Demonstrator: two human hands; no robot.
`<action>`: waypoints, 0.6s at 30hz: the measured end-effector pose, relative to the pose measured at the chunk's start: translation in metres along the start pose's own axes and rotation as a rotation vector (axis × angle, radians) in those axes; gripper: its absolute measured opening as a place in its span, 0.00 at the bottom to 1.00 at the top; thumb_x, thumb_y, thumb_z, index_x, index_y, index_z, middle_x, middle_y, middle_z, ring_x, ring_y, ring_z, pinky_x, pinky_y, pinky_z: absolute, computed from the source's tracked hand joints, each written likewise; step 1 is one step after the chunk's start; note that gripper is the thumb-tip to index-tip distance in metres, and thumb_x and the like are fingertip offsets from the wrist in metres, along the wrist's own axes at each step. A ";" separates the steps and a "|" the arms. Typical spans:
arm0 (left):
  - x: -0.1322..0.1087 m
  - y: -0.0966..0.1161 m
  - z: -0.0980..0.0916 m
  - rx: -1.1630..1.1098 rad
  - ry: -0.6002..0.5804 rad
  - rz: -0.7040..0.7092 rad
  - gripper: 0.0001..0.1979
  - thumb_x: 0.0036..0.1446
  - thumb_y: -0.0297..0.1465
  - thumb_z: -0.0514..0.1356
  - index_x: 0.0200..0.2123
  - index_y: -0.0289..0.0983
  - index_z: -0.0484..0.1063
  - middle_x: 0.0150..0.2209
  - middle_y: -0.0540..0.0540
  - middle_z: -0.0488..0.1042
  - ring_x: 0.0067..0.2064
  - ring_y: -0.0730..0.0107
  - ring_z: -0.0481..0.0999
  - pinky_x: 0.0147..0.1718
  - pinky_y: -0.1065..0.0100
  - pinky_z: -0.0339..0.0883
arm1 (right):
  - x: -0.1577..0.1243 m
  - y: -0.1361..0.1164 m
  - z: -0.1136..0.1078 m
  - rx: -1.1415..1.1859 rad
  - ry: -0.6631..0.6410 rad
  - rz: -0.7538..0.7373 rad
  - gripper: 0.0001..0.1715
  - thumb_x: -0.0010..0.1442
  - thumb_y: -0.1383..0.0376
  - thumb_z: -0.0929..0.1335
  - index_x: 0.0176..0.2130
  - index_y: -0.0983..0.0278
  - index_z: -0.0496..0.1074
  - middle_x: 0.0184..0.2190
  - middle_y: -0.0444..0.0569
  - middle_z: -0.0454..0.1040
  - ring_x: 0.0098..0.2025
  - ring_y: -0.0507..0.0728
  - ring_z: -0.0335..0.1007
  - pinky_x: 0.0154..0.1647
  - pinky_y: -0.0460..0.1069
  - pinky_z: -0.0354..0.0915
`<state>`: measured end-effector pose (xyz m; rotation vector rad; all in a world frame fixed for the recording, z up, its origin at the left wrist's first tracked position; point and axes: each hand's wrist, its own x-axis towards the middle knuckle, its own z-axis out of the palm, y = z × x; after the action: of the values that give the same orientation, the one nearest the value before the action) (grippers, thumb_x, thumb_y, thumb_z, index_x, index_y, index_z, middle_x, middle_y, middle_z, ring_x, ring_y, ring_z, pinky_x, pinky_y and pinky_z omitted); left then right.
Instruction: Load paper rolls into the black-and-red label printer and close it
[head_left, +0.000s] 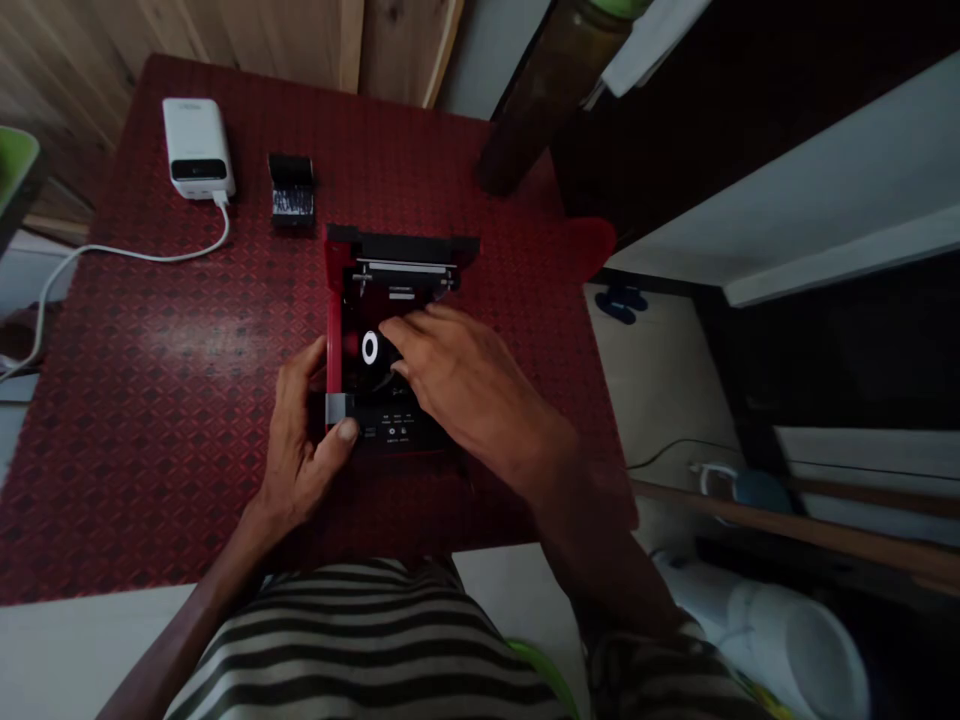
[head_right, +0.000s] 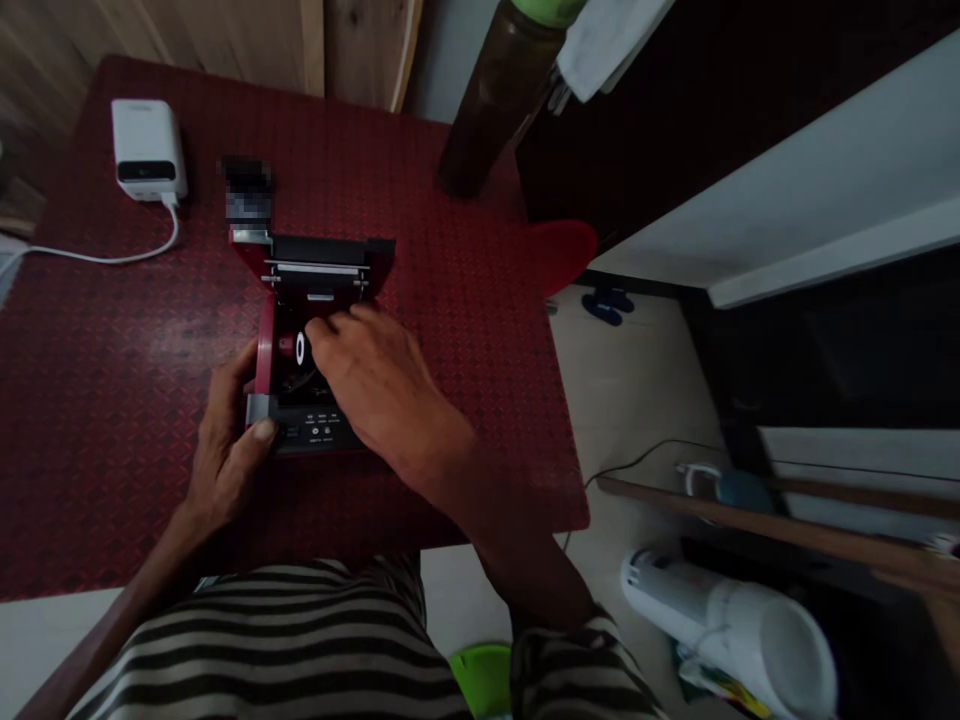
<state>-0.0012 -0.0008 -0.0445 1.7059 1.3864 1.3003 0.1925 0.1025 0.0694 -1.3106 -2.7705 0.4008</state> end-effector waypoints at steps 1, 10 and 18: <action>0.000 0.000 0.000 0.001 0.000 -0.003 0.37 0.84 0.54 0.59 0.87 0.52 0.61 0.78 0.37 0.72 0.74 0.39 0.75 0.74 0.37 0.72 | 0.001 -0.002 0.001 -0.021 -0.006 0.005 0.17 0.80 0.80 0.68 0.51 0.65 0.84 0.47 0.55 0.88 0.54 0.63 0.84 0.56 0.55 0.75; 0.000 0.002 0.000 -0.032 -0.008 -0.017 0.37 0.83 0.54 0.60 0.87 0.52 0.62 0.79 0.37 0.72 0.76 0.39 0.74 0.75 0.37 0.71 | 0.020 0.007 0.013 -0.104 -0.109 0.030 0.19 0.79 0.79 0.68 0.53 0.61 0.86 0.50 0.54 0.90 0.49 0.63 0.88 0.49 0.55 0.78; 0.000 0.001 0.001 -0.018 0.009 -0.016 0.37 0.83 0.55 0.60 0.86 0.51 0.63 0.78 0.36 0.73 0.75 0.38 0.75 0.74 0.36 0.71 | 0.014 0.021 0.018 0.111 -0.045 -0.033 0.23 0.79 0.81 0.66 0.60 0.64 0.85 0.58 0.55 0.90 0.63 0.64 0.87 0.73 0.60 0.78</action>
<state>0.0002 -0.0014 -0.0438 1.6754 1.3864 1.3099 0.1964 0.1227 0.0459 -1.2443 -2.7574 0.5801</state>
